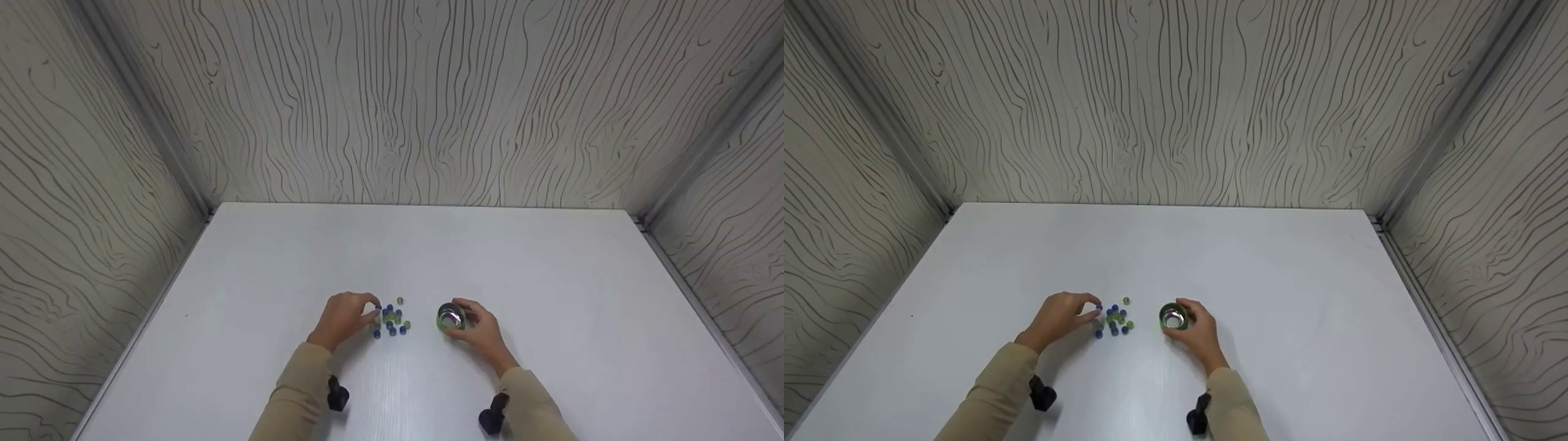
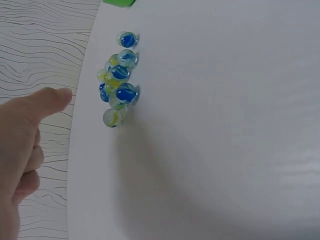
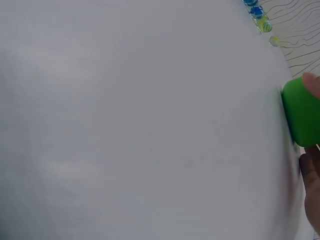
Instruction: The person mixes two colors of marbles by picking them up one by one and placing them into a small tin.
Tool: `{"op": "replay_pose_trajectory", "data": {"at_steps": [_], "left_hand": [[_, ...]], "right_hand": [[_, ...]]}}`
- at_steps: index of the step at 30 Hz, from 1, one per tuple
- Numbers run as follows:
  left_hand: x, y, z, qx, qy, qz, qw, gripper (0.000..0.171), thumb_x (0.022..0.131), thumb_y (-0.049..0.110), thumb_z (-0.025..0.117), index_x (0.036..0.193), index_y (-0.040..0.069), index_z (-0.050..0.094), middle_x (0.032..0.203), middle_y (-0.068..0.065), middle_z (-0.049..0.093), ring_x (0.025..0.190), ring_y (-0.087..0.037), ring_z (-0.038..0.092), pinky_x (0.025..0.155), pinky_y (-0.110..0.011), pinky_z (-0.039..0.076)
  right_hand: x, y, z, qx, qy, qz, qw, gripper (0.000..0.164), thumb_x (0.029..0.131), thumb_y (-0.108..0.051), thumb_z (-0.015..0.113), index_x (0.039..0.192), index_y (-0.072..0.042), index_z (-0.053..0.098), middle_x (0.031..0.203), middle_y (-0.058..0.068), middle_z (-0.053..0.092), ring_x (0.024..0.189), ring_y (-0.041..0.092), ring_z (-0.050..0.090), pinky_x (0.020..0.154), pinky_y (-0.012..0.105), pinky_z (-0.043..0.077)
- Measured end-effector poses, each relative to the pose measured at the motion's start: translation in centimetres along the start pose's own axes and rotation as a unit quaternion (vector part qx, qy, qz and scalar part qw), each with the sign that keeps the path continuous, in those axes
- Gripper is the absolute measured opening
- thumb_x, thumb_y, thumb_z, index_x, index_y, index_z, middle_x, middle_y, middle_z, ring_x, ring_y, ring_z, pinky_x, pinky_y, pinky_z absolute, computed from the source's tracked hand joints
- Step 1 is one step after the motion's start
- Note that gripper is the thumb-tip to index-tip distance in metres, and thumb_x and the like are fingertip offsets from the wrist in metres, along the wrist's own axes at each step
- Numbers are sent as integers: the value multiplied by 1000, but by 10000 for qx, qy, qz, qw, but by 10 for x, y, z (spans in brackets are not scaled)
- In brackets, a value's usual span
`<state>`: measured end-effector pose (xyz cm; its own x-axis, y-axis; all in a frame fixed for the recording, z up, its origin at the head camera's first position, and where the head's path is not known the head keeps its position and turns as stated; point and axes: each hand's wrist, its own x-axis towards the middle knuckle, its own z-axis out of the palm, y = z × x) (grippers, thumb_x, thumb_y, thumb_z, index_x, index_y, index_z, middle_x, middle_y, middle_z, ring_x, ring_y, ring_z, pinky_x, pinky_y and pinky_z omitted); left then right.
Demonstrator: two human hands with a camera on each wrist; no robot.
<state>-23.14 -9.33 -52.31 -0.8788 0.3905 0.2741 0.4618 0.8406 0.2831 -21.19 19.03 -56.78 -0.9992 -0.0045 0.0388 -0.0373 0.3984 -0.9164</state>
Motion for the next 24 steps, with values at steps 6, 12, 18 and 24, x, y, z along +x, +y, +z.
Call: {"op": "replay_pose_trajectory", "data": {"at_steps": [6,12,18,24], "left_hand": [[1,7,1,-50,45,104,9999,17,84,25,72,98,15,75,63,2,65,55,-3,36,54,-16,33],[3,13,0,-252,-6,88,9996,17,85,24,71,99,15,75,68,1,68,57,-3,38,56,-16,36],[3,17,2,-325,-54,15,9995,18,85,26,71,100,17,75,66,2,65,58,-3,40,57,-17,36],[3,20,4,-263,129,158,9994,17,85,26,72,99,16,75,72,0,71,59,-3,44,57,-16,39]], "right_hand": [[-1,-2,3,255,-119,-49,9996,62,71,-5,81,128,0,57,134,20,58,133,37,49,111,42,36],[-2,-2,8,361,-269,-88,9989,61,72,-4,80,128,0,57,134,21,58,132,37,50,110,41,37],[-2,0,9,430,-367,-5,9984,60,72,-6,81,127,-3,58,134,18,58,132,35,50,111,41,37],[1,2,9,721,-447,140,9963,61,71,-7,82,127,-1,58,135,18,58,133,33,50,112,38,37]]}}
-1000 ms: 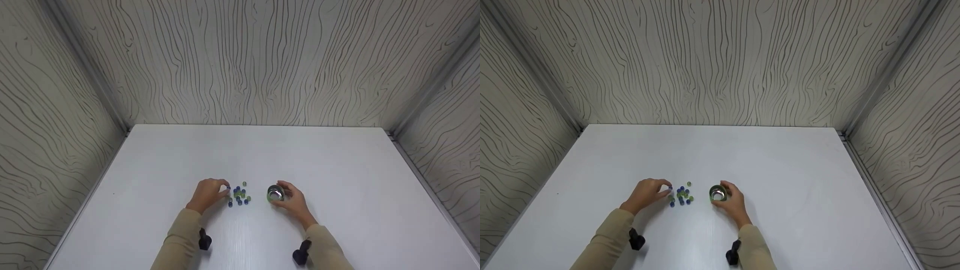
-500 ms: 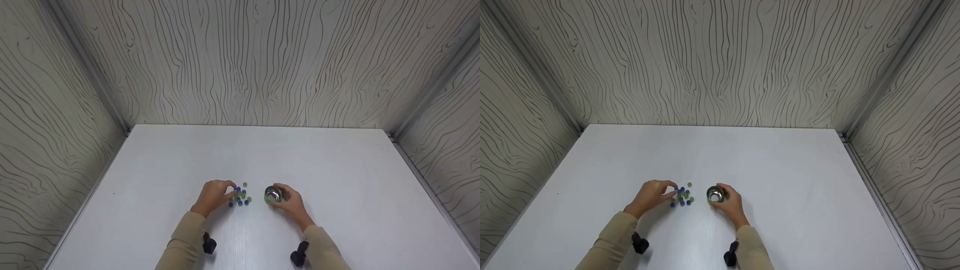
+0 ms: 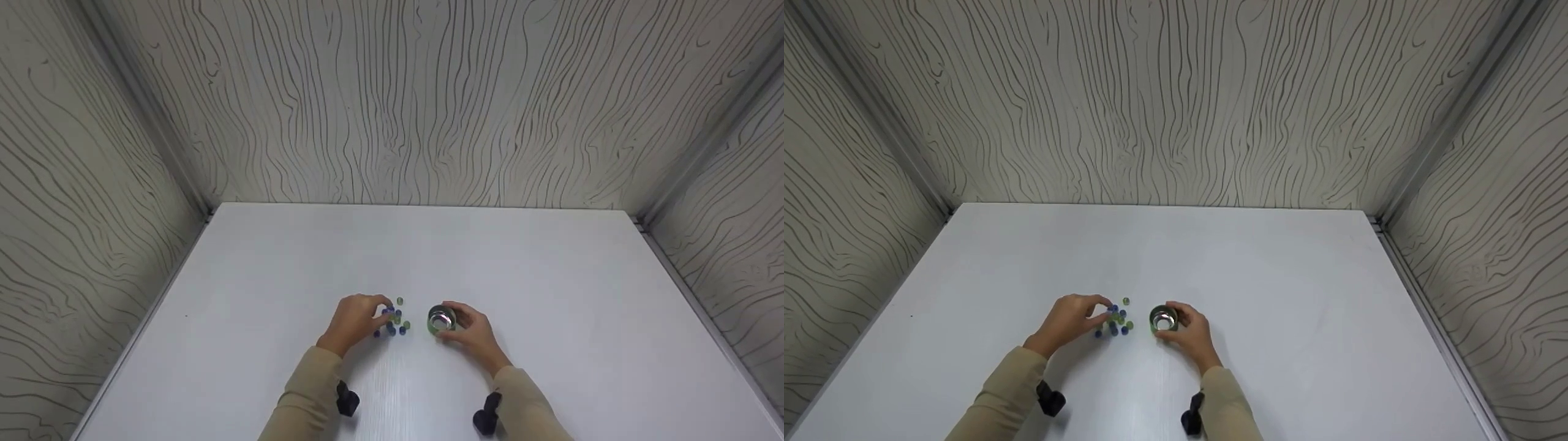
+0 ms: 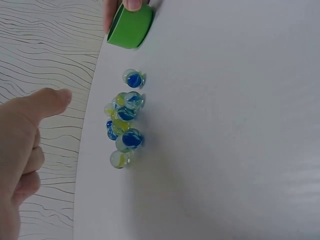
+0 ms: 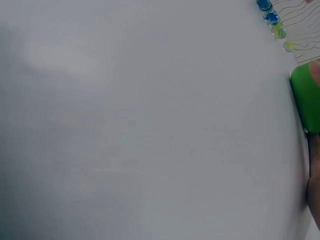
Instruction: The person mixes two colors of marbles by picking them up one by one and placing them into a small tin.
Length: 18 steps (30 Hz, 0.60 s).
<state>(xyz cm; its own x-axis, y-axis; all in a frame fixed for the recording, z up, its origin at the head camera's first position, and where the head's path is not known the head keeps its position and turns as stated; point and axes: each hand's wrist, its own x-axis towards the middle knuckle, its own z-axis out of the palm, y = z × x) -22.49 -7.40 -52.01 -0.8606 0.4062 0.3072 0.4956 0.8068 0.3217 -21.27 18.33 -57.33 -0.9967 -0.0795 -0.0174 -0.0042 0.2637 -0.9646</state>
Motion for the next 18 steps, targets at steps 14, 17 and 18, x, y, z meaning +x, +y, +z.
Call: {"op": "replay_pose_trajectory", "data": {"at_steps": [14,17,18], "left_hand": [[6,13,2,-45,-9,22,10000,19,86,27,71,101,15,73,88,-3,77,68,-9,62,69,-25,54],[7,16,3,-160,-11,46,9999,18,86,26,71,100,15,73,89,-3,77,67,-7,61,67,-24,53],[7,16,4,-186,-10,70,9998,18,86,26,71,99,15,74,88,-3,77,67,-7,61,66,-23,52]], "right_hand": [[-1,3,1,36,75,83,9999,62,71,-9,82,128,-4,56,135,15,59,134,33,50,113,43,36],[-2,3,1,5,94,23,10000,62,72,-8,82,128,-3,56,134,16,59,133,33,51,113,43,36],[-2,2,1,-13,96,3,10000,62,72,-8,81,128,-3,56,134,16,59,132,33,51,112,43,37]]}}
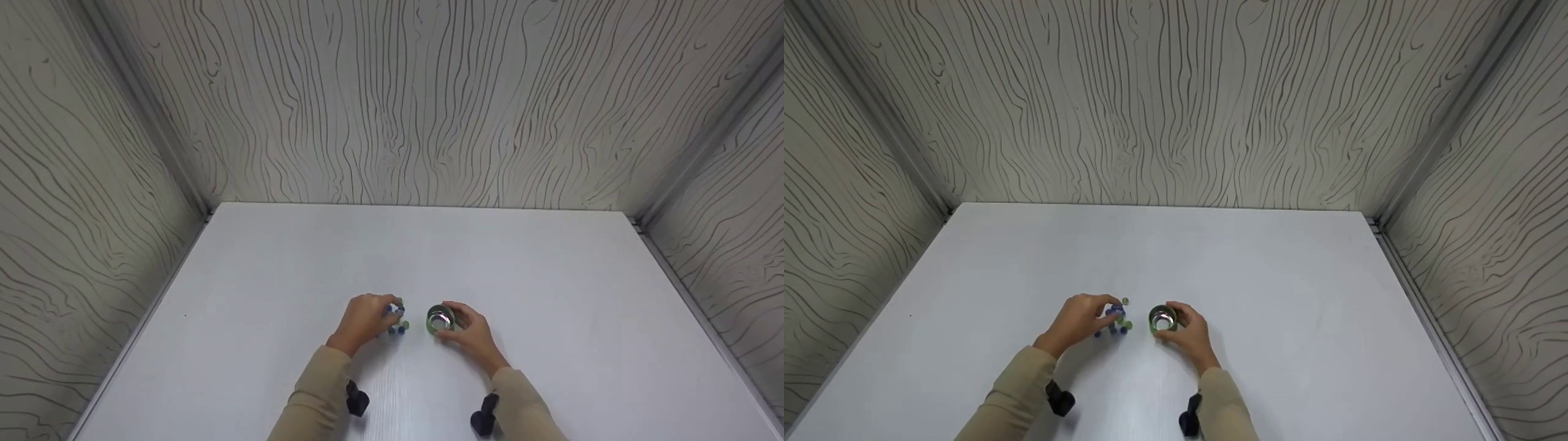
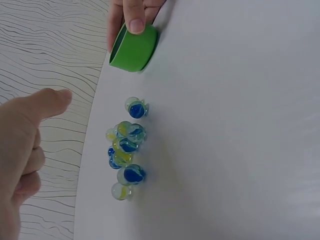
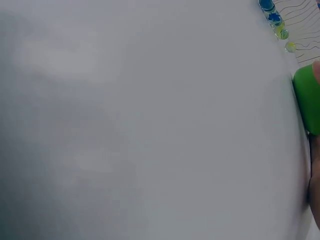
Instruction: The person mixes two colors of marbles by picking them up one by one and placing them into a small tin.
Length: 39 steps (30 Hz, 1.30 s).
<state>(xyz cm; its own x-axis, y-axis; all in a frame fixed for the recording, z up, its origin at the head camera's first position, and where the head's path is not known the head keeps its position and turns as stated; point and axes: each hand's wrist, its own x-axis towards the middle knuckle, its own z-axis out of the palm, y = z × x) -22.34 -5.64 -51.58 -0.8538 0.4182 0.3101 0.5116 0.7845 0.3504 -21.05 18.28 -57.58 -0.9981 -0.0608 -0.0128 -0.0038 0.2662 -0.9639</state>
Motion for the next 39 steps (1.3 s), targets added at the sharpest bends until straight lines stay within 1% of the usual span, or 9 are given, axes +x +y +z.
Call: {"op": "replay_pose_trajectory", "data": {"at_steps": [5,9,16,23,27,30,33,35,39], "left_hand": [[3,3,1,25,86,268,9996,16,86,26,71,98,15,74,82,-2,76,63,-6,61,63,-21,51],[6,7,0,178,52,296,9994,16,86,27,70,98,17,74,79,1,76,60,-4,58,62,-19,50],[10,13,1,295,-22,317,9991,17,87,27,69,99,17,75,84,1,77,70,-8,69,67,-22,54],[13,16,4,293,-8,359,9989,16,87,26,70,99,16,75,86,-1,77,71,-9,70,68,-22,54],[14,17,5,265,-60,344,9990,17,87,27,70,99,17,74,80,0,76,62,-5,61,63,-19,50],[15,19,6,254,-160,296,9991,18,87,29,69,101,18,74,72,1,73,56,-2,46,57,-15,41],[16,23,9,292,-208,309,9989,19,88,30,69,102,18,74,68,2,69,55,-2,37,54,-14,32],[17,25,11,306,-209,364,9986,19,87,30,69,102,18,74,68,1,69,55,-2,36,54,-14,30],[18,28,14,358,-172,490,9980,19,87,30,70,102,19,74,69,1,70,56,-2,37,55,-14,31]], "right_hand": [[0,-1,0,0,-11,-8,10000,62,72,-7,81,128,-3,56,135,16,58,132,32,51,112,41,38],[1,0,-1,21,-63,16,10000,62,73,-8,81,129,-3,56,136,17,57,133,33,50,112,40,37],[1,-1,-1,91,-95,34,9999,62,72,-8,82,128,-3,56,136,17,57,134,34,49,112,42,36],[1,0,0,105,-70,147,9998,62,71,-10,82,127,-6,58,135,14,59,135,31,49,114,43,34],[2,0,0,80,-58,154,9998,61,71,-10,82,127,-6,58,135,13,59,134,31,50,114,44,34],[2,0,0,107,-58,146,9998,60,71,-10,82,127,-6,58,134,13,60,134,31,50,114,44,34],[2,0,0,86,-49,107,9999,60,72,-9,82,126,-6,58,134,13,60,133,30,51,114,43,35],[2,0,0,80,-28,89,9999,60,71,-9,82,126,-6,58,133,13,60,133,31,51,114,44,35],[1,-1,0,53,16,94,9999,59,71,-10,82,125,-6,59,132,13,61,131,31,52,114,45,36]]}}
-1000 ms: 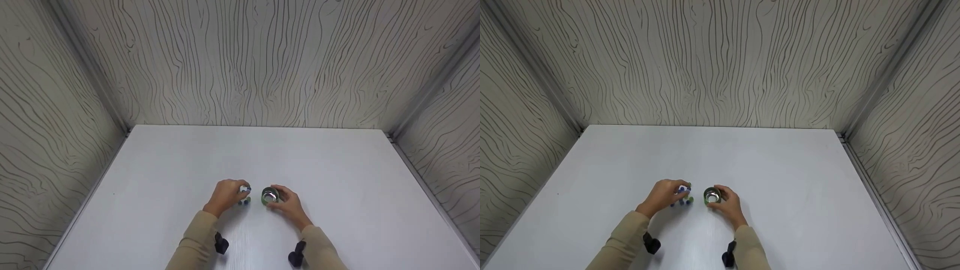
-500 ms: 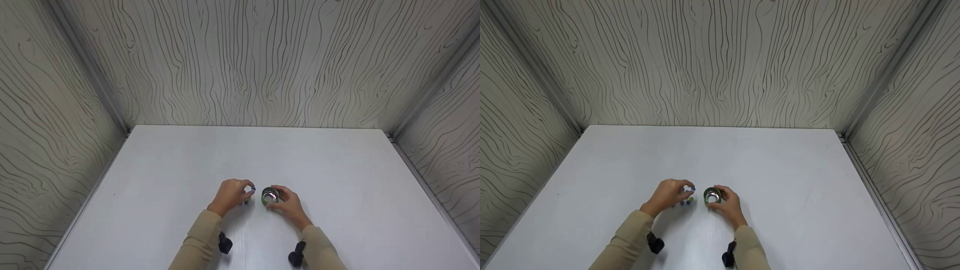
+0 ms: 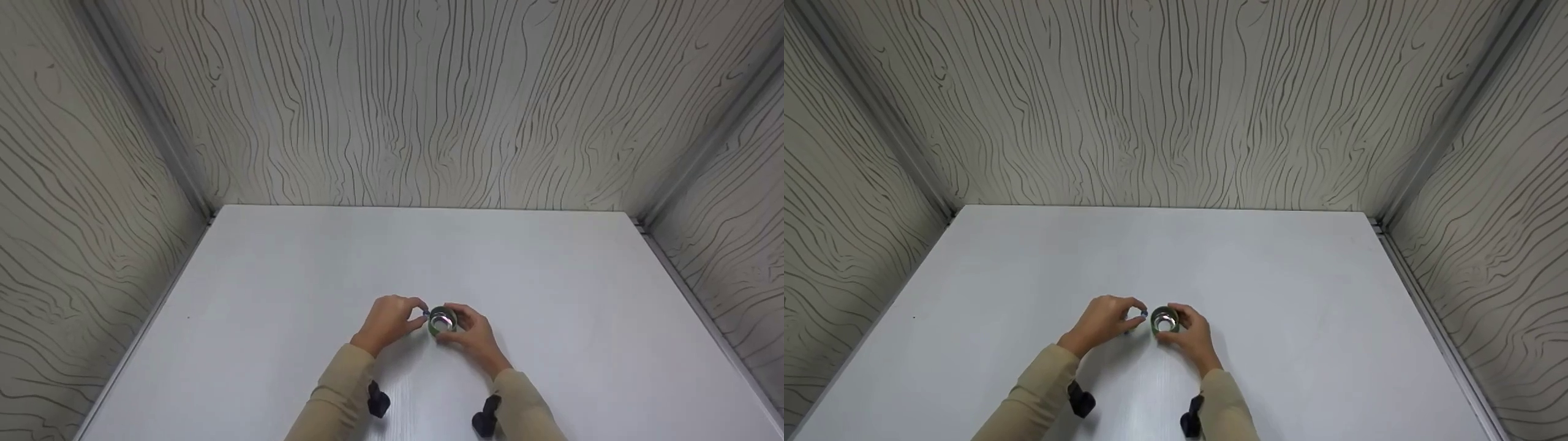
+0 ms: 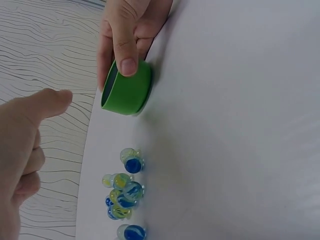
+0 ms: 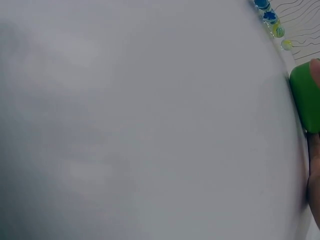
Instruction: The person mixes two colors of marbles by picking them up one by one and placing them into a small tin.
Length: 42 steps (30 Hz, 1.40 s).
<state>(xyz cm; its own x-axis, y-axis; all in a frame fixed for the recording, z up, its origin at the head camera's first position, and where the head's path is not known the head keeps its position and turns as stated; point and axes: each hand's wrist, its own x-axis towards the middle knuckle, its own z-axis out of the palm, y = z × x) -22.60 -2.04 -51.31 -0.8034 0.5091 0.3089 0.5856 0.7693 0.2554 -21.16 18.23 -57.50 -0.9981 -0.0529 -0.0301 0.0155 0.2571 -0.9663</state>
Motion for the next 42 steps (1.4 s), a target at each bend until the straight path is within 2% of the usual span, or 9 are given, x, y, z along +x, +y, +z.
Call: {"op": "replay_pose_trajectory", "data": {"at_steps": [11,22,27,36,42], "left_hand": [[3,7,8,316,149,187,9992,19,85,30,72,101,20,74,61,5,64,53,-1,30,51,-13,25],[4,7,13,214,88,136,9996,19,85,31,72,101,20,74,61,6,62,54,-1,30,51,-14,23],[6,8,14,151,67,102,9998,20,85,30,72,101,20,74,62,5,63,55,-2,31,53,-15,24],[8,10,20,244,-44,54,9997,20,85,32,71,101,19,75,62,5,64,54,-2,31,53,-15,25],[8,10,26,300,-165,-18,9994,18,85,31,71,99,21,75,64,6,65,56,-2,33,54,-18,33]], "right_hand": [[-1,-1,0,32,-10,24,10000,60,72,-7,81,127,-3,57,133,16,60,131,32,52,113,42,37],[0,2,-1,39,-19,32,10000,60,71,-9,82,126,-4,57,132,15,61,133,32,51,114,42,35],[0,4,-1,63,28,9,10000,58,72,-10,82,125,-5,58,131,14,61,132,32,52,114,45,35],[2,6,-2,126,-154,-266,9994,60,73,-8,81,126,0,56,132,19,59,129,31,54,111,35,39],[1,5,-1,68,-102,-378,9992,59,73,-7,81,126,1,57,131,20,60,128,33,54,109,35,41]]}}
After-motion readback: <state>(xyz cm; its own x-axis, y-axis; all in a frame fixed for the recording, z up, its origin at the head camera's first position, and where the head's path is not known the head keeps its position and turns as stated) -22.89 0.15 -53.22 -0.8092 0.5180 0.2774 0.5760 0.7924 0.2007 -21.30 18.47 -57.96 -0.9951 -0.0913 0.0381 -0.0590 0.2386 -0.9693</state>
